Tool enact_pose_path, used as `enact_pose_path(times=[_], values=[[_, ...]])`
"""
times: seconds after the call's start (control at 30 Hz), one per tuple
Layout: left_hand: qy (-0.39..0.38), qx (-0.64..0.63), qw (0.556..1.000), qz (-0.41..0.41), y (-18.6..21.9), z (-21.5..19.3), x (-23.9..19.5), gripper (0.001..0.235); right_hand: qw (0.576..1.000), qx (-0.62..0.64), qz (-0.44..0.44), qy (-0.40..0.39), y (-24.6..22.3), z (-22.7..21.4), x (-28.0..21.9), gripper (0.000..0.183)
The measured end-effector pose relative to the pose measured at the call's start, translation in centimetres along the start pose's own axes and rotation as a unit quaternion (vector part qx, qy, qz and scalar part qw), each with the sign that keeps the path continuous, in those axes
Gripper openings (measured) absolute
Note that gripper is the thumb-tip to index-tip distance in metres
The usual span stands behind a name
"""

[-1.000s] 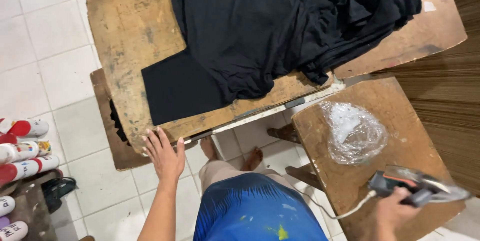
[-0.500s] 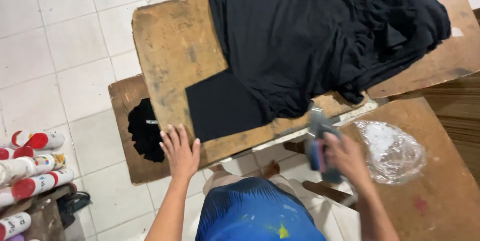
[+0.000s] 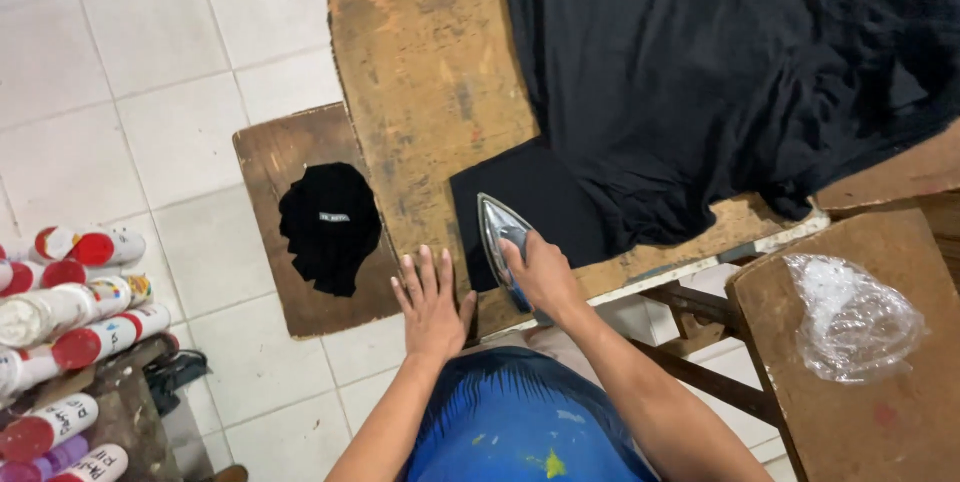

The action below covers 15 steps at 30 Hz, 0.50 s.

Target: Applying a heat-transfer label to a black shirt using a hand iron on a wooden workbench.

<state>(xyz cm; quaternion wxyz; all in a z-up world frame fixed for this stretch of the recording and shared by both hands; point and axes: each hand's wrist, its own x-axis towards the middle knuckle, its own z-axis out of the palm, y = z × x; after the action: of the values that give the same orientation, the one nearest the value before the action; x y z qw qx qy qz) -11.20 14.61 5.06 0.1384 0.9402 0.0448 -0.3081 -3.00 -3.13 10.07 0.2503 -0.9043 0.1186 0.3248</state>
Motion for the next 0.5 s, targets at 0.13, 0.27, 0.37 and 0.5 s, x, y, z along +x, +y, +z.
enact_pose_path(times=[0.13, 0.27, 0.37, 0.5], values=[[-0.002, -0.019, 1.000, -0.001, 0.1, -0.3, 0.1, 0.083, 0.998, -0.046, 0.014, 0.030, -1.2, 0.5, 0.0, 0.053], [0.028, -0.006, 1.000, -0.003, 0.2, 1.1, 0.6, 0.083, 0.996, -0.078, 0.009, 0.044, -2.1, 0.6, -0.5, 0.050], [0.101, -0.007, 0.995, 0.015, -0.4, 3.1, 0.8, 0.085, 0.992, -0.101, -0.012, 0.068, -1.5, 0.8, -0.5, 0.049], [0.154, 0.009, 0.988, 0.018, -0.4, 3.9, 0.9, 0.085, 0.991, -0.117, -0.025, 0.065, 1.0, 0.3, 0.3, 0.050]])
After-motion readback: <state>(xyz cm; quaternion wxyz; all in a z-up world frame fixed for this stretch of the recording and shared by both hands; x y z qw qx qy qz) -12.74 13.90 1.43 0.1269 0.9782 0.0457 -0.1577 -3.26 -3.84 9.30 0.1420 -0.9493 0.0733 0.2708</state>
